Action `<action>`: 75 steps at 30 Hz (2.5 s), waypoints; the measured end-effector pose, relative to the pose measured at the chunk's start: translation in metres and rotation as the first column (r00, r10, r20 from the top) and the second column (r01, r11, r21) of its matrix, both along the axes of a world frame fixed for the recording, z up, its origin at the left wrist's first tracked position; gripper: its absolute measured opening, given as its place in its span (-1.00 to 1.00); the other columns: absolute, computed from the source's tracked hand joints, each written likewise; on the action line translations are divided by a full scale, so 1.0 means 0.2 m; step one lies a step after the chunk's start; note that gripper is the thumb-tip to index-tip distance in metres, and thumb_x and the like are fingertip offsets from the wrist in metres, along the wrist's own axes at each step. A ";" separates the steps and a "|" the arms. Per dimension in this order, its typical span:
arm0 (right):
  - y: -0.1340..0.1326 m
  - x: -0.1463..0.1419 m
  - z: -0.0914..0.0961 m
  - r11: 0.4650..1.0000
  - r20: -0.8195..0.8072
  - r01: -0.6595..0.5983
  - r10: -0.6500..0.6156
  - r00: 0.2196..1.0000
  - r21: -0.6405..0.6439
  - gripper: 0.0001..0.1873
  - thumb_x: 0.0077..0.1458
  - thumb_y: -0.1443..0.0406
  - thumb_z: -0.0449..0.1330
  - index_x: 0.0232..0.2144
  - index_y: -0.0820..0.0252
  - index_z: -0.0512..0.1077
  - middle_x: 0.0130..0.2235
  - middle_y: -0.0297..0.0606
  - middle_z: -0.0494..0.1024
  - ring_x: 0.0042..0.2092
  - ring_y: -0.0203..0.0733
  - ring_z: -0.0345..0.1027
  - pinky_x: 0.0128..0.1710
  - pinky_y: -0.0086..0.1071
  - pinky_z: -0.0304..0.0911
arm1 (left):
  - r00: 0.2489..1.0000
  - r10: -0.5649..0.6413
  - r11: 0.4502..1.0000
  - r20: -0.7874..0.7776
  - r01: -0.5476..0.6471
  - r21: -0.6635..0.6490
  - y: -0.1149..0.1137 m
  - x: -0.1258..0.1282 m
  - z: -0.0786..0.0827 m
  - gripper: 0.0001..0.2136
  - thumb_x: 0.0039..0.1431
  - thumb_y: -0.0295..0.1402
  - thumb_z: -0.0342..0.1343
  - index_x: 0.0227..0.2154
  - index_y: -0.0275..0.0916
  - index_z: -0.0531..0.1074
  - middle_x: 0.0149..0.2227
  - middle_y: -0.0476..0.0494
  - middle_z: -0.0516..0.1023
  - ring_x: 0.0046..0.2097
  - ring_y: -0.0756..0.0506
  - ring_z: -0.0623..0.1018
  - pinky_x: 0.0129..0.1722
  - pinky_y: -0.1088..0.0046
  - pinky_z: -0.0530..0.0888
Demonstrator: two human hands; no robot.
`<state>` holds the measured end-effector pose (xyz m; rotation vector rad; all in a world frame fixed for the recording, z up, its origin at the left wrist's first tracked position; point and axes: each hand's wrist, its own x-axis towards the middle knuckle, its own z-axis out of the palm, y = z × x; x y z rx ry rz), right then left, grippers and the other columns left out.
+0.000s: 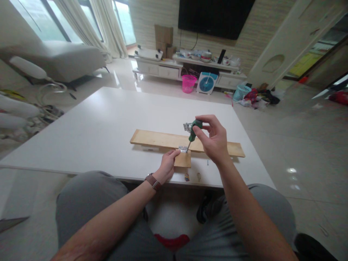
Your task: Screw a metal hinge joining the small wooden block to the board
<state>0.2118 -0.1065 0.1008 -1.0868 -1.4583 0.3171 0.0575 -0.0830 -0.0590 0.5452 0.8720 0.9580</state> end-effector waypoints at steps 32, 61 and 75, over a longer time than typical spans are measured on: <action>0.00 0.00 0.00 0.999 -0.015 -0.016 0.017 1.000 0.029 -0.84 0.37 0.20 0.24 -0.04 -0.06 0.54 -0.01 -0.29 0.66 0.03 -0.11 0.60 -0.03 -0.13 0.57 | 1.000 0.005 1.000 0.013 -0.004 -0.019 0.00 0.01 0.02 -0.64 -0.20 -0.21 0.59 -0.37 -0.32 0.68 -0.29 -0.24 0.73 -0.30 -0.13 0.62 -0.25 0.37 0.50; -0.01 0.00 0.01 0.999 -0.013 -0.026 0.027 1.000 0.046 -0.77 0.33 0.31 0.23 -0.03 -0.06 0.61 -0.05 -0.33 0.69 -0.05 -0.16 0.60 -0.09 -0.17 0.54 | 1.000 -0.006 1.000 0.014 0.006 -0.017 0.00 0.01 0.01 -0.60 -0.25 -0.16 0.60 -0.38 -0.30 0.68 -0.30 -0.22 0.73 -0.30 -0.13 0.62 -0.25 0.37 0.53; -0.01 -0.01 0.01 0.997 -0.008 -0.020 0.021 1.000 0.074 -0.77 0.31 0.34 0.24 -0.05 -0.06 0.60 -0.03 -0.33 0.69 0.01 -0.14 0.61 -0.08 -0.17 0.53 | 0.999 0.002 1.000 0.032 -0.001 -0.029 0.00 0.01 0.01 -0.63 -0.22 -0.21 0.59 -0.37 -0.33 0.68 -0.29 -0.24 0.73 -0.29 -0.14 0.63 -0.24 0.37 0.52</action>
